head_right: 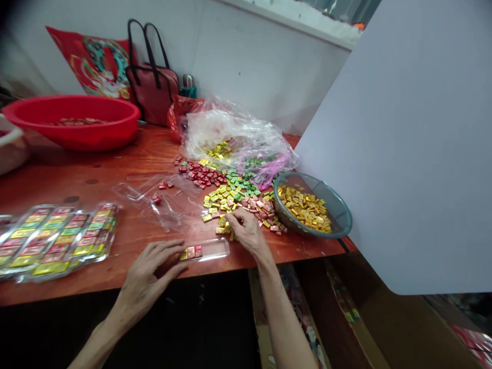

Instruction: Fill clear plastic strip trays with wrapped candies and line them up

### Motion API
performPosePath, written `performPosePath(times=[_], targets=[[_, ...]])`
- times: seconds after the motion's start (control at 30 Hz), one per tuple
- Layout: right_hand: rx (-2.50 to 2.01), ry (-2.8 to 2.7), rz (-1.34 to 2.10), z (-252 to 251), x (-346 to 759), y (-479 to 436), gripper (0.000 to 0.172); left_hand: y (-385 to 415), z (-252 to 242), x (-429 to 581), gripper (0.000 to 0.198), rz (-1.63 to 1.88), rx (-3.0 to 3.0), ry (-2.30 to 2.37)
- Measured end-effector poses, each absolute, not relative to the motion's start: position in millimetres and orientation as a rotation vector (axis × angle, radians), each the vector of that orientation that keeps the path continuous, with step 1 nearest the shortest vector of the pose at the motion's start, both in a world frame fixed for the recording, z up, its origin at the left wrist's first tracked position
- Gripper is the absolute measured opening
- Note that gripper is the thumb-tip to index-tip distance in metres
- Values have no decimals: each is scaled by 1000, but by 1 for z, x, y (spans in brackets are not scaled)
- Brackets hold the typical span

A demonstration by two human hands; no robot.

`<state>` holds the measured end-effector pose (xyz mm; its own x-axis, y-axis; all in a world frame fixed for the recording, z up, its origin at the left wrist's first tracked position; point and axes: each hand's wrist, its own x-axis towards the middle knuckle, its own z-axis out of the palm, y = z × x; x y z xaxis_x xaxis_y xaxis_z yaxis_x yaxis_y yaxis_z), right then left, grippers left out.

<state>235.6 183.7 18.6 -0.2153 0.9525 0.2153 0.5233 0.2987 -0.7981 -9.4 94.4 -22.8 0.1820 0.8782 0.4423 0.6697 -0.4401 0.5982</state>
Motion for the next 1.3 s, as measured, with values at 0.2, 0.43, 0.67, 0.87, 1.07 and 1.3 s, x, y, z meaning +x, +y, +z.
performPosePath(times=[0.2, 0.43, 0.67, 0.87, 1.07, 1.3], targets=[[-1239, -2043, 802, 27, 231, 167, 32, 95, -23, -9, 31, 1097, 2202, 1493], [-1362, -2288, 380, 9, 213, 137, 24, 94, -21, -8, 29, 1125, 2184, 1483], [-1435, -2373, -17, -5, 199, 131, 16, 95, -19, -8, 28, 1111, 2177, 1473], [-1243, -2541, -91, -1, 197, 136, 10, 96, -23, -9, 29, 1104, 2179, 1457], [-1352, -2317, 232, 2, 201, 128, 10, 95, -22, -9, 29, 1121, 2177, 1467], [-1415, -2108, 392, 4, 186, 116, 7, 95, -22, -9, 21, 1098, 2251, 1449]])
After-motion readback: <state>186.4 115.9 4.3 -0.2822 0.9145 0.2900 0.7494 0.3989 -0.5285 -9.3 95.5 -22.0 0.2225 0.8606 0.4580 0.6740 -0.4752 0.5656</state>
